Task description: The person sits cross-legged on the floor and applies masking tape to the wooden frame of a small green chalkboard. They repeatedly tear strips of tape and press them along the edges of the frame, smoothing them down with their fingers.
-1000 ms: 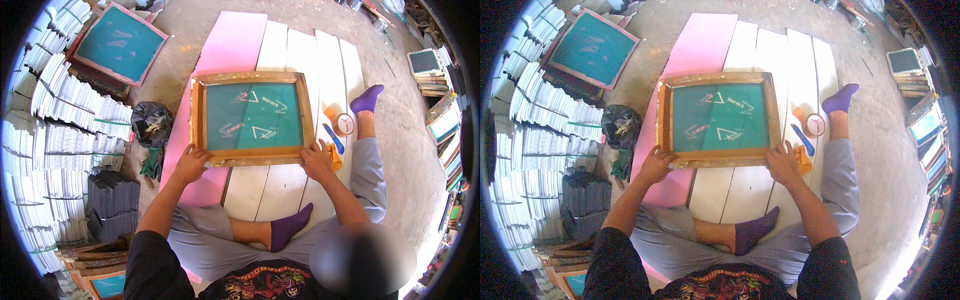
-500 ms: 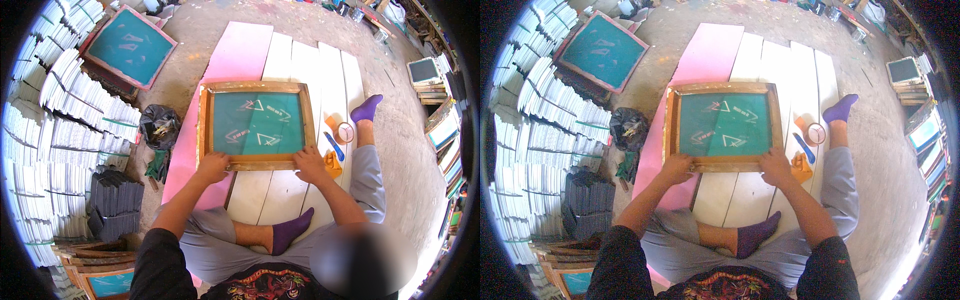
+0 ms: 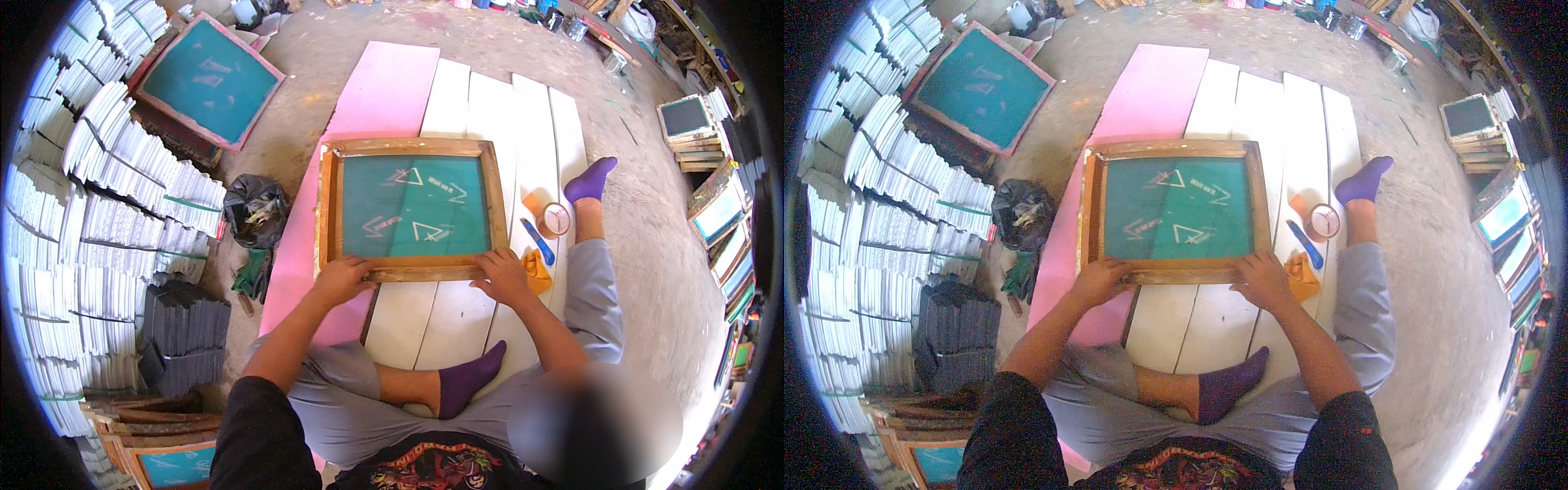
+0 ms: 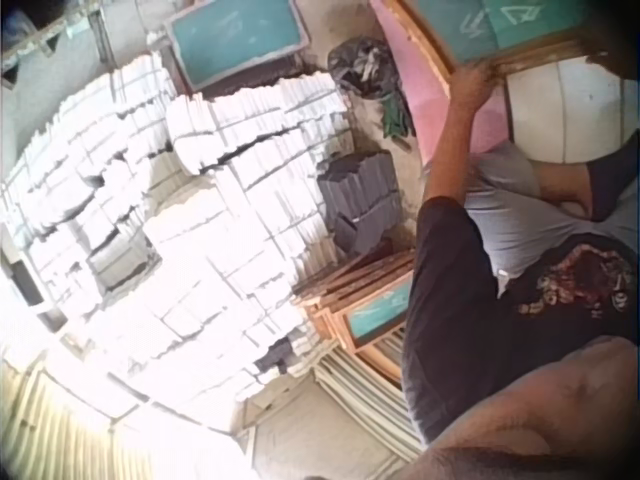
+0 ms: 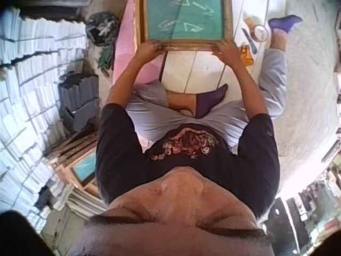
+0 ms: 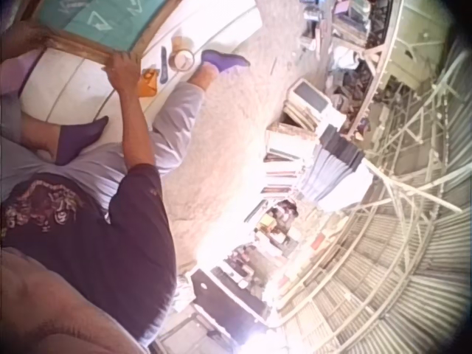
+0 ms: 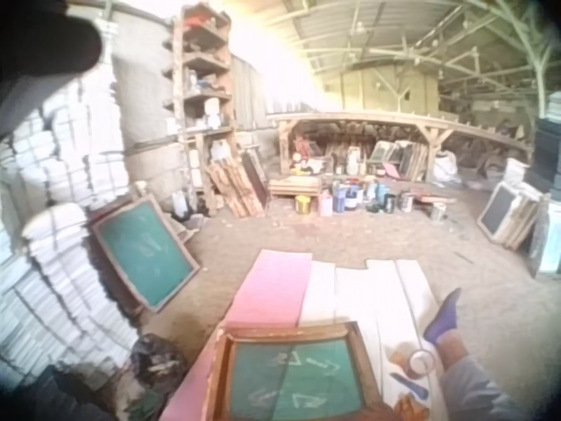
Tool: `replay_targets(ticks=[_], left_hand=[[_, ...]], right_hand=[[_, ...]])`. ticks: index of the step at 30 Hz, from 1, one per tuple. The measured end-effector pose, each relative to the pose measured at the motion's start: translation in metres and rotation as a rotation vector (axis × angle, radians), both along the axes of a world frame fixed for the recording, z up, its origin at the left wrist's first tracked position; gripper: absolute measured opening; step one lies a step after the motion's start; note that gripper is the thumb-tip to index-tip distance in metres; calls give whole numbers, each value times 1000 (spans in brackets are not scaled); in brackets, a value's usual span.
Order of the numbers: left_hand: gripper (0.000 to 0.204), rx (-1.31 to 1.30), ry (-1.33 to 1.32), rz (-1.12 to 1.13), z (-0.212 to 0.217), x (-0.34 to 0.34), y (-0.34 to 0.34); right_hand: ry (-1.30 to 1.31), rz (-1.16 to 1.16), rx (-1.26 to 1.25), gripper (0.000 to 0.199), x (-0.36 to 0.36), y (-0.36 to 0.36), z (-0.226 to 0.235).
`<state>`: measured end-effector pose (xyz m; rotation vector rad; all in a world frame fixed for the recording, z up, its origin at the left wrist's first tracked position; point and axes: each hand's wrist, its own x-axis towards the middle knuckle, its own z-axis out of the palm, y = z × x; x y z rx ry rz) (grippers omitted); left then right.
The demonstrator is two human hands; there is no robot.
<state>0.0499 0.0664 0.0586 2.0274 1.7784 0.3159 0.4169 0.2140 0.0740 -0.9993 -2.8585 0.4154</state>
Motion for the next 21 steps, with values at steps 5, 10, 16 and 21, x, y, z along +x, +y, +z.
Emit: replay_targets(ticks=[5,10,16,21], left_hand=[[30,155,71,-44,-4,-44,-21],[21,207,110,-44,-5,-47,-23],[21,308,149,-86,-13,-58,-30],[25,433,167,-151,-24,-64,-33]], right_hand=[[104,-9,79,36,23,9,-5],[149,-20,102,29,31,15,-27],[215,23,199,17,34,14,-32],[272,67,298,14,36,12,-37]])
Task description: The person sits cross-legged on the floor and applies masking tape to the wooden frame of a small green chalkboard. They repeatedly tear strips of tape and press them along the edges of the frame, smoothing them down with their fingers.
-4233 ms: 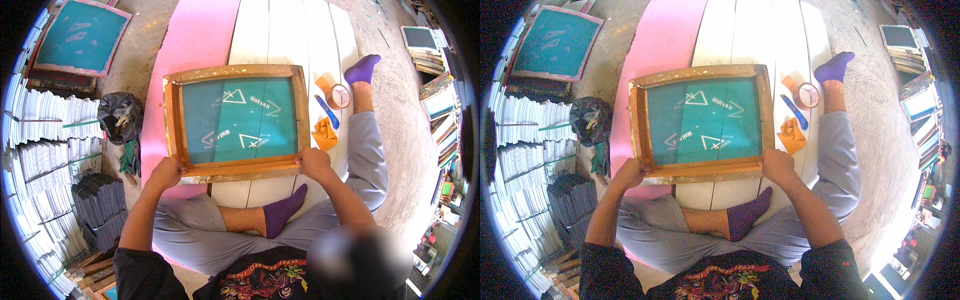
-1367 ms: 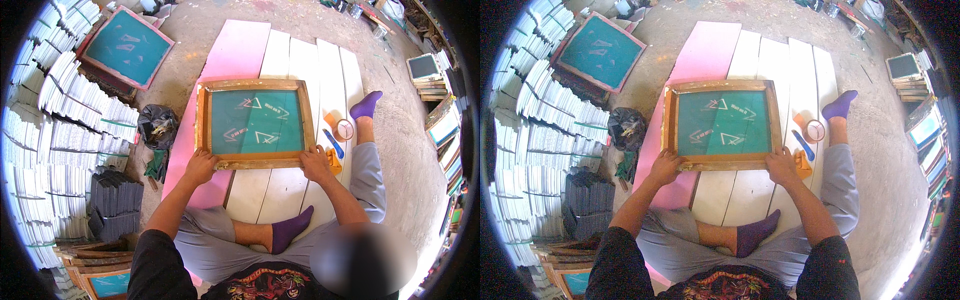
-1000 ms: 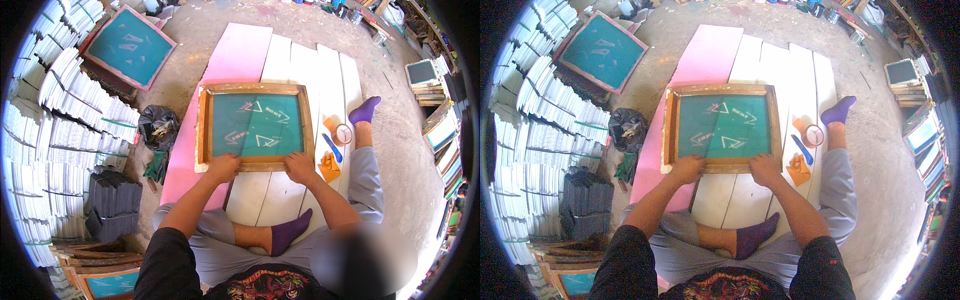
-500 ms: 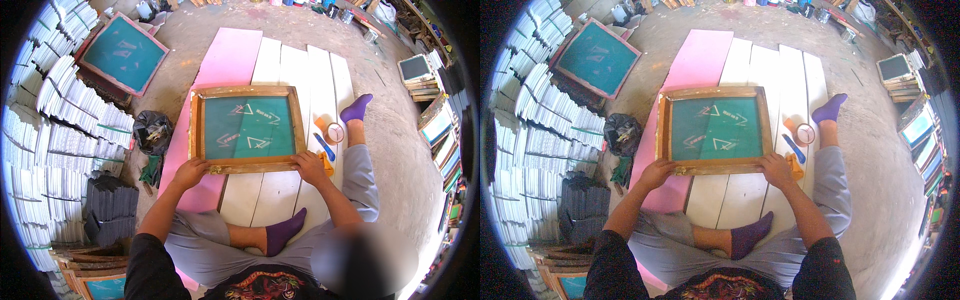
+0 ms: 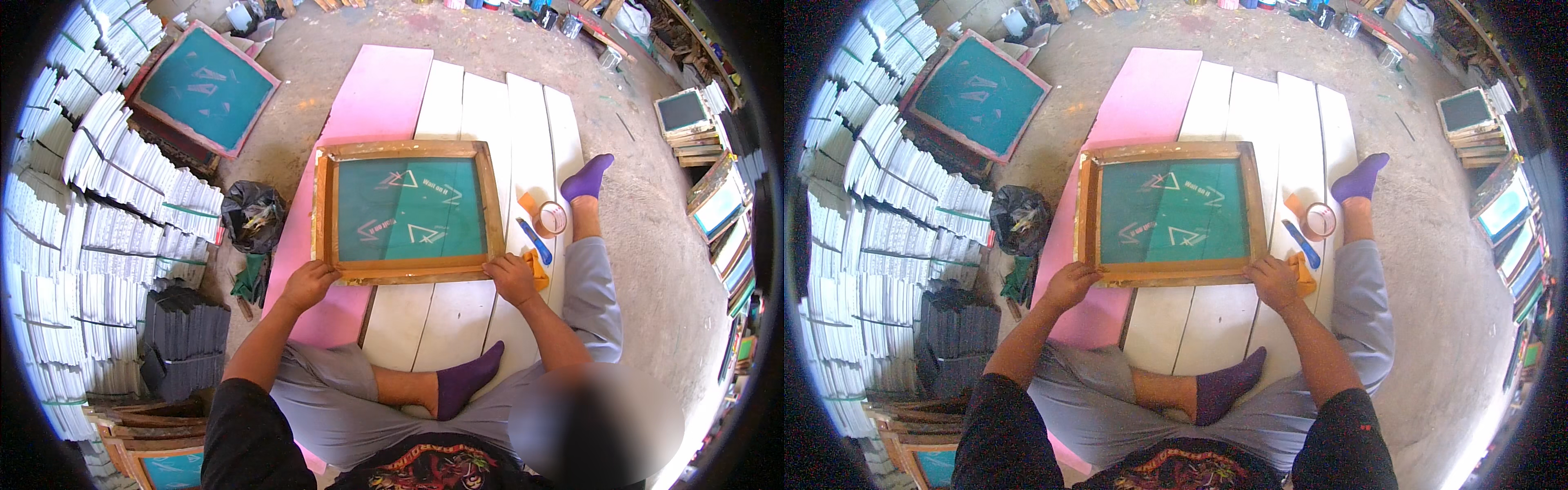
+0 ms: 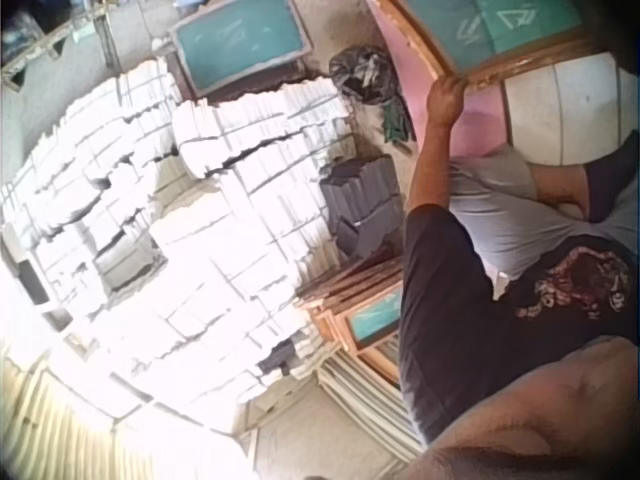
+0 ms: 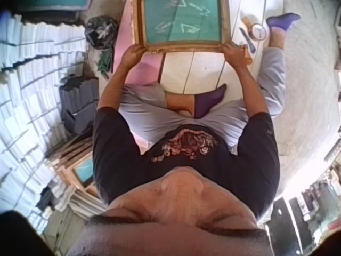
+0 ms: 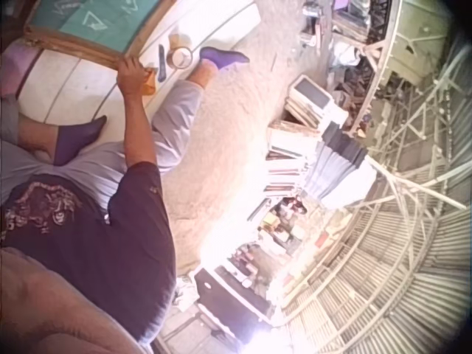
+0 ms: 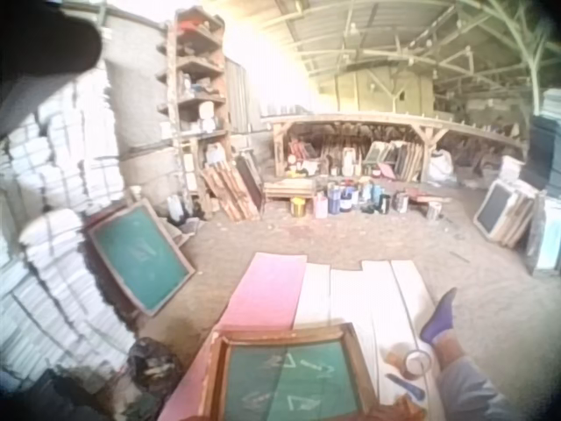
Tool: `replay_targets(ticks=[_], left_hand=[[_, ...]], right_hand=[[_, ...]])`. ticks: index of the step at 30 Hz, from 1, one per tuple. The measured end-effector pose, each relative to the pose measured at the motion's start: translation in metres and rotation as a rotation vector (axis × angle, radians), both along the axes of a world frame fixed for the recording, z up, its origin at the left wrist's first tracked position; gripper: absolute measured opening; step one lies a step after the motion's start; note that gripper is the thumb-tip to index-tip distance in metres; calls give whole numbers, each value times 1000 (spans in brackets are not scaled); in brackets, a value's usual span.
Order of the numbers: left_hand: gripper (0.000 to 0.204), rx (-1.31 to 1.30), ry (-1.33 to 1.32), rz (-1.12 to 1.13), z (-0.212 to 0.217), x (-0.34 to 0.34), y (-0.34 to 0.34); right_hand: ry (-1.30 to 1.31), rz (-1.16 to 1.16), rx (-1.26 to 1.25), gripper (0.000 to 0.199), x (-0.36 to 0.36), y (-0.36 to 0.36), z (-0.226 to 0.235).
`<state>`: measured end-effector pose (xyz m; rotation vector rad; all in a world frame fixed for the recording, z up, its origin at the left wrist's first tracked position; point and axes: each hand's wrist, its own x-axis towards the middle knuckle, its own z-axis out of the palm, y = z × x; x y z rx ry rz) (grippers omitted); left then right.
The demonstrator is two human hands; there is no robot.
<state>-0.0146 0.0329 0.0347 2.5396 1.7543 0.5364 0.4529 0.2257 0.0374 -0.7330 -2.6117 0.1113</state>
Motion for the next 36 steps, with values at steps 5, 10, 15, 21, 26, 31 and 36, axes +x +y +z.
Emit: replay_targets(ticks=[5,10,15,21,26,31,36], left_hand=[[26,32,62,-17,2,2,-2],[28,55,123,-14,8,10,-6],[29,67,142,9,9,13,-13],[43,-54,177,64,11,13,-27],[52,-187,245,95,2,10,-44],[53,-284,87,132,5,10,-51],[52,-287,166,124,-4,4,-53]], right_hand=[[-11,-40,67,12,3,-8,-1],[-28,-77,142,11,3,-15,-7],[-54,-118,150,17,7,-22,-13],[-134,-145,45,33,17,-36,-7],[-197,-166,13,46,24,-44,-13],[-247,-196,-10,52,31,-49,-15],[-281,-189,19,53,37,-51,-15]])
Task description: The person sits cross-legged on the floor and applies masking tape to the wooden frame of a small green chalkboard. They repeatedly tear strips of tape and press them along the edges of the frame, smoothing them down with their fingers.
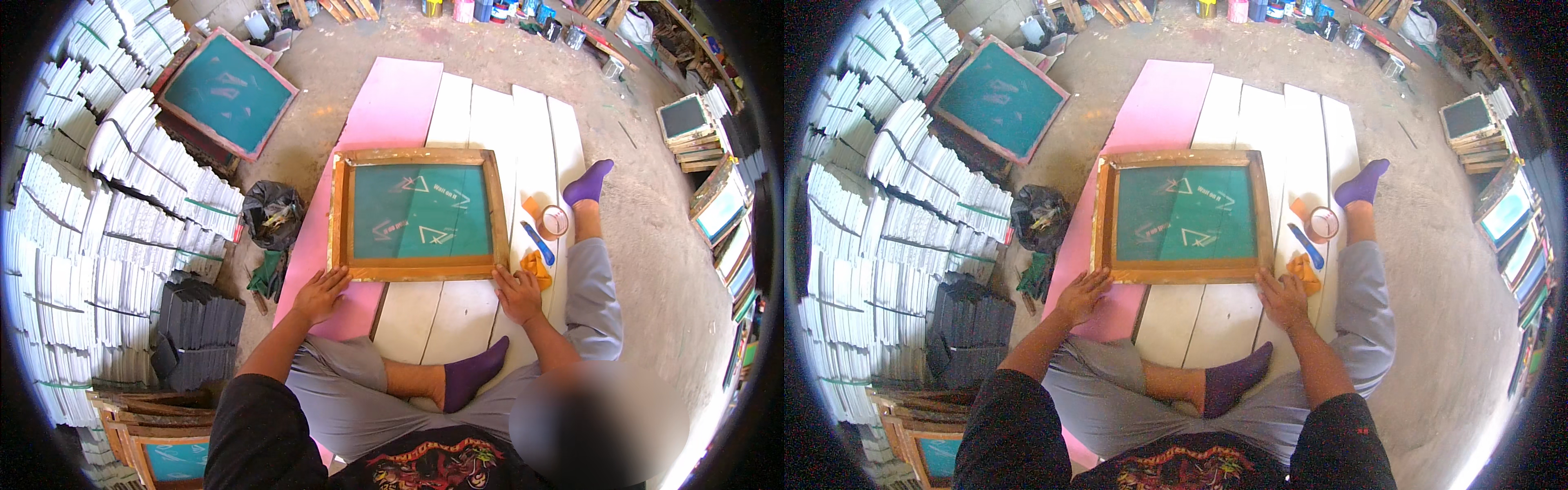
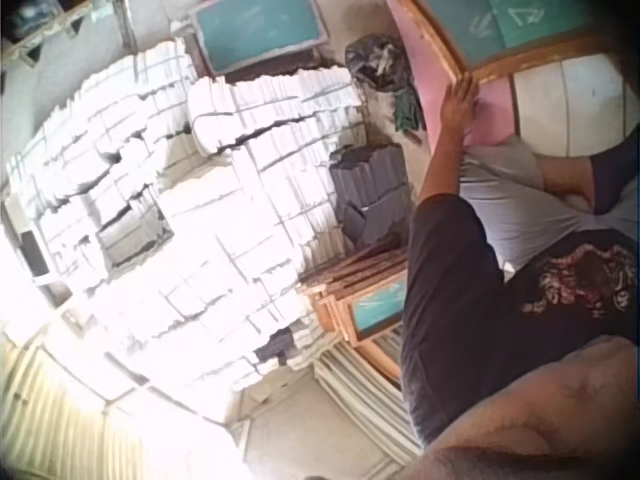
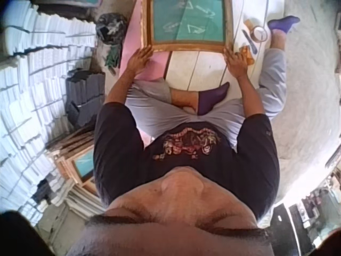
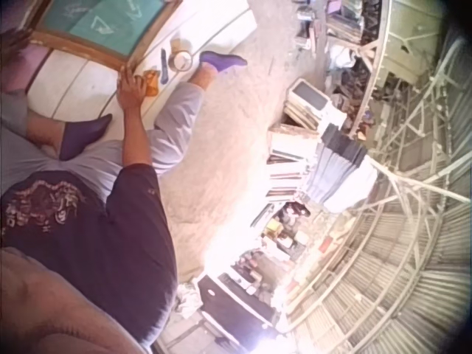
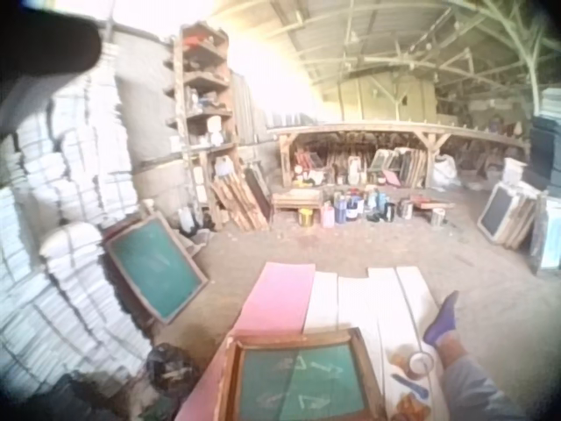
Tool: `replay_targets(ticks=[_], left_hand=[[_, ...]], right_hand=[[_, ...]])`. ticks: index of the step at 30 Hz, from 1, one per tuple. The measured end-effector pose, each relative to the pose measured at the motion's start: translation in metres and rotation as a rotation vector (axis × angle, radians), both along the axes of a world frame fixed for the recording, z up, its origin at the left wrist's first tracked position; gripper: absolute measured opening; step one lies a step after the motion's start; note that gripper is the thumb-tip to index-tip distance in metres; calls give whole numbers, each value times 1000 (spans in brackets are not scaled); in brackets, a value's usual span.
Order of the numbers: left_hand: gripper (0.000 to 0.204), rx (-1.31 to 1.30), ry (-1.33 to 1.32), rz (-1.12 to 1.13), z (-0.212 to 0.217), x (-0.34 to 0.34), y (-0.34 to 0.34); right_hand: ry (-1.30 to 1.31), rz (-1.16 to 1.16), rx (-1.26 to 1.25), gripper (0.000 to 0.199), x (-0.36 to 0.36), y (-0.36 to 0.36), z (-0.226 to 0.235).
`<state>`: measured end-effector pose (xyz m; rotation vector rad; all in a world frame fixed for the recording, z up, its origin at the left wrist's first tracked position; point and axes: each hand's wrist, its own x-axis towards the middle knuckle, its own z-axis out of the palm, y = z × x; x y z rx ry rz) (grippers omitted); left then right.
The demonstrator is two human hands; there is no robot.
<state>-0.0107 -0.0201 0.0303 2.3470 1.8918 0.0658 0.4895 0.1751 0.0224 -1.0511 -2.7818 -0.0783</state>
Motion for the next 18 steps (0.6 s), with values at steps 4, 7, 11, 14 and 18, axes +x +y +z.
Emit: replay_targets(ticks=[4,7,11,14,18], left_hand=[[47,-40,21,70,6,10,5],[47,-153,-157,295,23,18,9],[61,182,-196,485,29,66,56],[84,151,-200,656,13,129,113],[104,70,-192,705,-7,169,139]], right_hand=[[23,7,-19,50,-3,-2,13],[97,18,-36,48,2,5,19],[193,27,-107,52,-54,33,36],[178,-62,-180,68,-117,48,37],[17,-141,-316,86,-139,42,4]])
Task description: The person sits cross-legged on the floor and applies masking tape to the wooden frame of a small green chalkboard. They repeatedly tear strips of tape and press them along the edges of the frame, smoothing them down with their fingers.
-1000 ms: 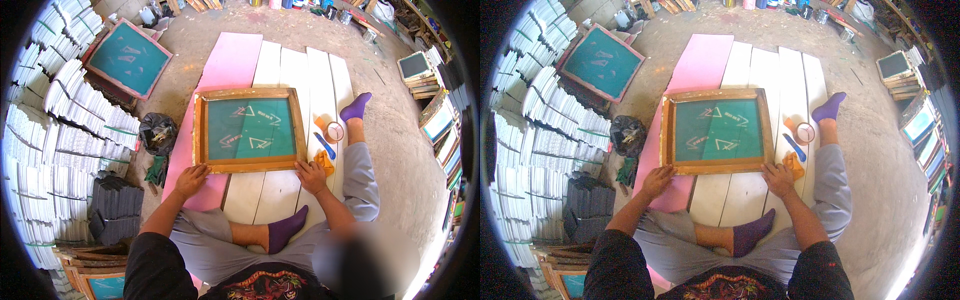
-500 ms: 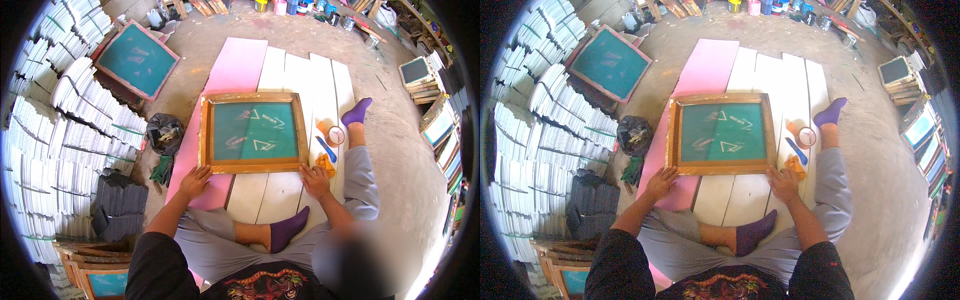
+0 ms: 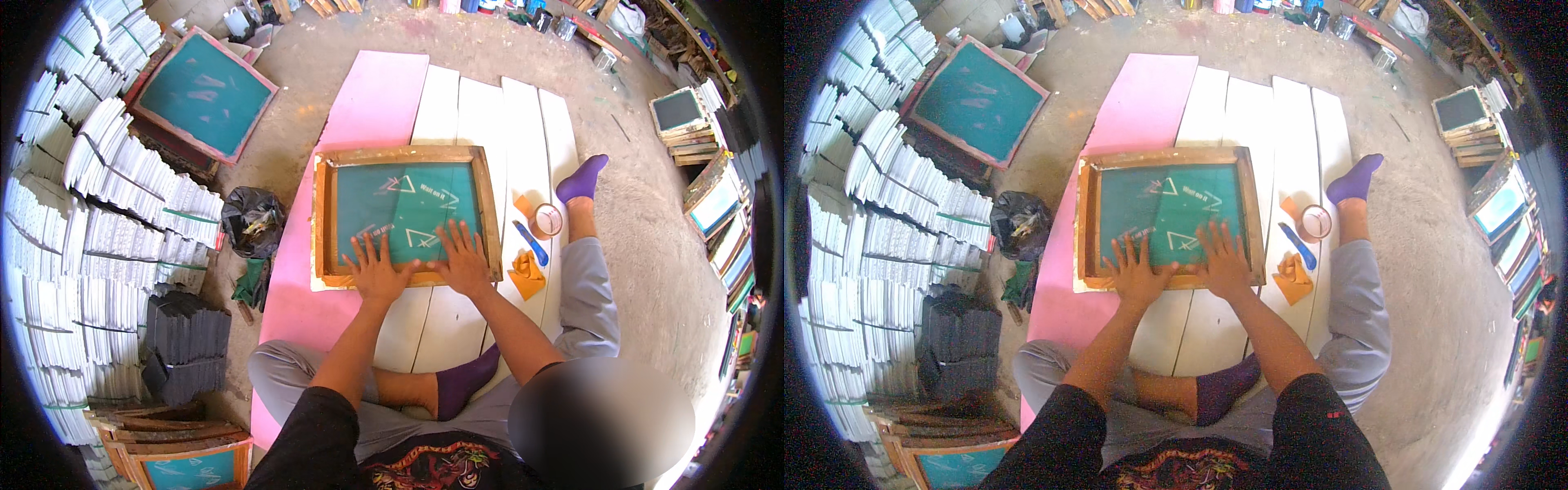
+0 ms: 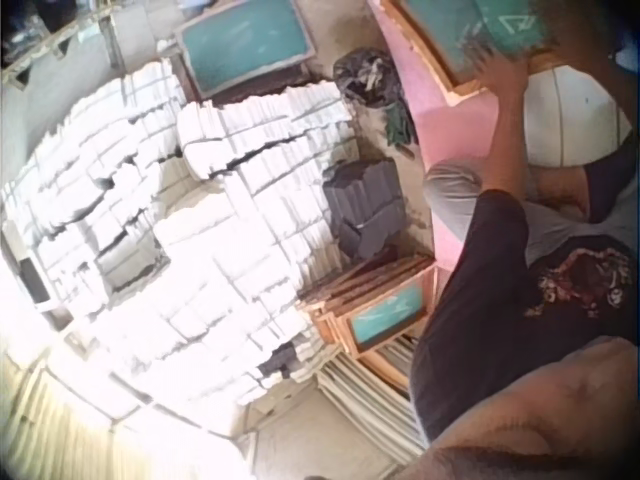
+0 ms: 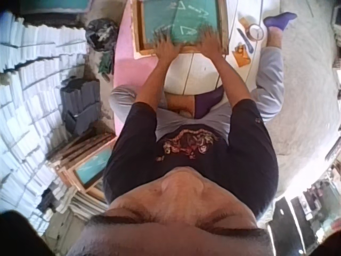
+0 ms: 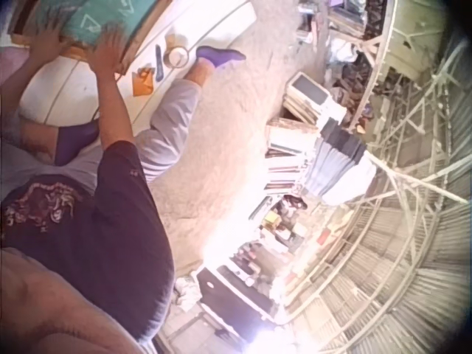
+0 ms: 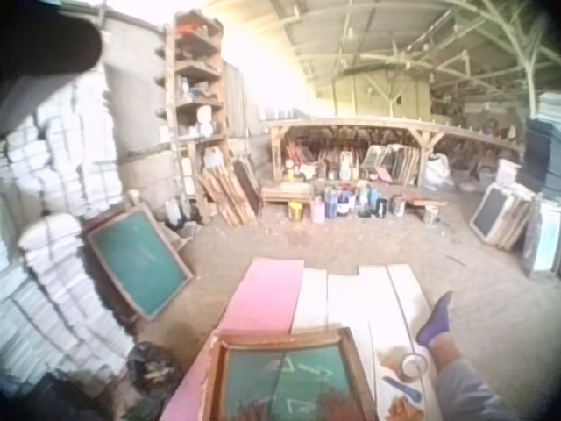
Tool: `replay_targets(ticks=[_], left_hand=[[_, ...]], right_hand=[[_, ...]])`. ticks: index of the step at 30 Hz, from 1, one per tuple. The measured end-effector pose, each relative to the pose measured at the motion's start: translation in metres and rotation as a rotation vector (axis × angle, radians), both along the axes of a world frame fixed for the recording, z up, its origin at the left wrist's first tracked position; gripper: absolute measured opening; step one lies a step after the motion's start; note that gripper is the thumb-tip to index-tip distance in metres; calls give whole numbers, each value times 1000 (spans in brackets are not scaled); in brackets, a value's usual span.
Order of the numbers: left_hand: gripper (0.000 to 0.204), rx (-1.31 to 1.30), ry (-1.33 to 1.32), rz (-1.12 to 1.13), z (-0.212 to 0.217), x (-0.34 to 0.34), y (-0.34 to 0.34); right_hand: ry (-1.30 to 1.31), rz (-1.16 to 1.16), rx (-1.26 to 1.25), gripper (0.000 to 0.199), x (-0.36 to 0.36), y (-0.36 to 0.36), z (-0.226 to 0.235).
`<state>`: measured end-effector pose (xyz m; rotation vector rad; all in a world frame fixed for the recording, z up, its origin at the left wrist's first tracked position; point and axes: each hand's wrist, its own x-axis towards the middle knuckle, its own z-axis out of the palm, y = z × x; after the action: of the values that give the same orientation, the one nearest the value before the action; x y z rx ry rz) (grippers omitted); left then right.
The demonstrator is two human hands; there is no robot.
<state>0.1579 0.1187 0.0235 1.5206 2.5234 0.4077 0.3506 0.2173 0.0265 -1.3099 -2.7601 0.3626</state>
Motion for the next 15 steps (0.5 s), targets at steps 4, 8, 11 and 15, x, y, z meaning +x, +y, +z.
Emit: replay_targets(ticks=[4,8,11,15], left_hand=[[120,-126,10,-49,6,-3,-9],[127,-227,-21,-96,15,-7,-11],[129,-166,-34,-121,13,-12,-14],[128,-142,5,-163,13,-15,-19]], right_hand=[[-84,62,-8,94,2,-2,1],[-172,94,-55,100,2,-2,12],[-208,93,-73,102,6,-2,20],[-158,91,-89,103,27,-4,18]])
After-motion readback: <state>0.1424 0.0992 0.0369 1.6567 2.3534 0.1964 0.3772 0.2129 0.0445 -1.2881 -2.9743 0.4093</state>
